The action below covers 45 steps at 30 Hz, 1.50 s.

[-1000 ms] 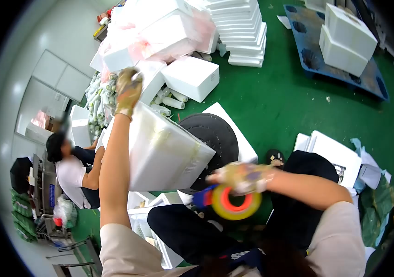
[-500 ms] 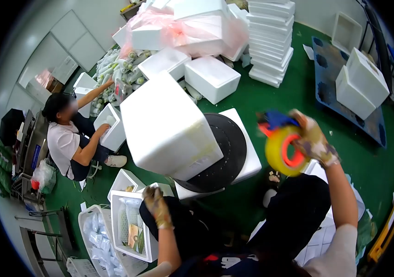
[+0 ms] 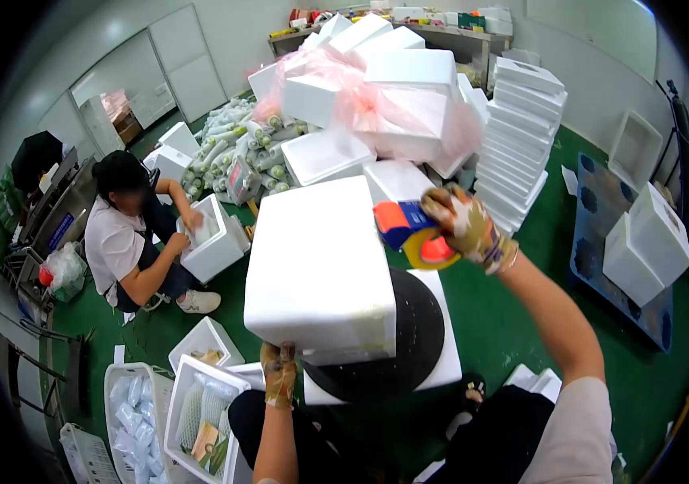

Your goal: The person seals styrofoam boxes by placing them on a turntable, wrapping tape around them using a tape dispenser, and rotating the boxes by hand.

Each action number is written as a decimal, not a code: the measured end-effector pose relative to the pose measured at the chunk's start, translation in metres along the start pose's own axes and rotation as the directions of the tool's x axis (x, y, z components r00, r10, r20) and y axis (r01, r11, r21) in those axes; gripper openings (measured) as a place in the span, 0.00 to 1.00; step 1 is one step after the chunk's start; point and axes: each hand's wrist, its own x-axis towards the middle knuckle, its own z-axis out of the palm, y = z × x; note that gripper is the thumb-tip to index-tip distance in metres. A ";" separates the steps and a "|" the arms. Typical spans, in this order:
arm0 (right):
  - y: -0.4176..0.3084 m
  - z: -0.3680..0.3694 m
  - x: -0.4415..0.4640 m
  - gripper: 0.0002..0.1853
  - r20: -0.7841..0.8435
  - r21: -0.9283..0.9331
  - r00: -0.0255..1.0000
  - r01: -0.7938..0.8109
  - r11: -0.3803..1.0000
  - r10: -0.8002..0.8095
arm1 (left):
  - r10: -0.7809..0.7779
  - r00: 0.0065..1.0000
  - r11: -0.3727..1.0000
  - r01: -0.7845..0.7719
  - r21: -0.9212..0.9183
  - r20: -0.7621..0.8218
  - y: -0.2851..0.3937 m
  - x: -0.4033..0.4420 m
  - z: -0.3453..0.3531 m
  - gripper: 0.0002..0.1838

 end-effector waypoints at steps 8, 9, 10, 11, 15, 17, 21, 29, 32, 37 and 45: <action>-0.046 0.056 -0.024 0.29 -0.361 0.315 0.840 -0.300 0.901 0.406 | 0.425 0.899 0.781 -0.307 0.543 -0.103 -0.026 0.042 -0.007 0.18; -0.049 0.047 -0.016 0.28 -0.346 0.382 0.819 -0.322 0.866 0.457 | 0.543 0.837 0.685 -0.397 0.611 -0.065 -0.007 0.054 -0.004 0.14; -0.052 0.037 -0.011 0.29 -0.327 0.351 0.824 -0.349 0.869 0.463 | 0.650 0.760 0.571 -0.466 0.676 -0.025 0.013 0.065 -0.001 0.12; -0.050 0.030 -0.010 0.27 -0.257 0.431 0.817 -0.380 0.818 0.516 | 0.714 0.693 0.383 -0.505 0.773 0.099 0.045 0.074 0.008 0.12; -0.032 -0.003 0.009 0.26 0.137 0.300 0.742 -0.662 0.687 0.656 | 0.464 0.832 -0.099 -0.293 0.951 0.305 0.151 0.103 0.051 0.14; -0.016 0.031 -0.008 0.32 0.330 0.435 0.595 -0.785 0.442 0.733 | 0.179 0.984 0.086 -0.021 0.996 0.005 0.155 0.145 0.070 0.25; 0.005 0.146 -0.067 0.35 0.499 0.149 0.581 -0.788 0.597 0.642 | 0.241 0.969 0.052 -0.059 0.997 0.044 0.068 0.147 0.062 0.32; 0.012 0.142 -0.061 0.41 0.672 0.323 0.585 -0.783 0.532 0.453 | -0.432 0.062 0.488 -0.823 0.292 0.900 0.163 -0.016 0.144 0.49; 0.003 0.143 -0.088 0.37 0.540 0.442 0.693 -0.716 0.540 0.477 | -0.427 -0.018 0.353 -0.924 0.148 0.904 0.141 -0.008 0.153 0.46; -0.052 0.053 -0.167 0.37 0.691 0.404 0.621 -0.757 0.514 0.371 | -0.344 0.072 0.327 -0.925 0.191 0.936 0.134 -0.014 0.155 0.39; -0.146 -0.110 -0.318 0.34 0.780 0.300 0.427 -0.897 0.326 0.457 | -0.228 0.397 0.104 -0.898 0.428 0.889 0.077 -0.007 0.277 0.27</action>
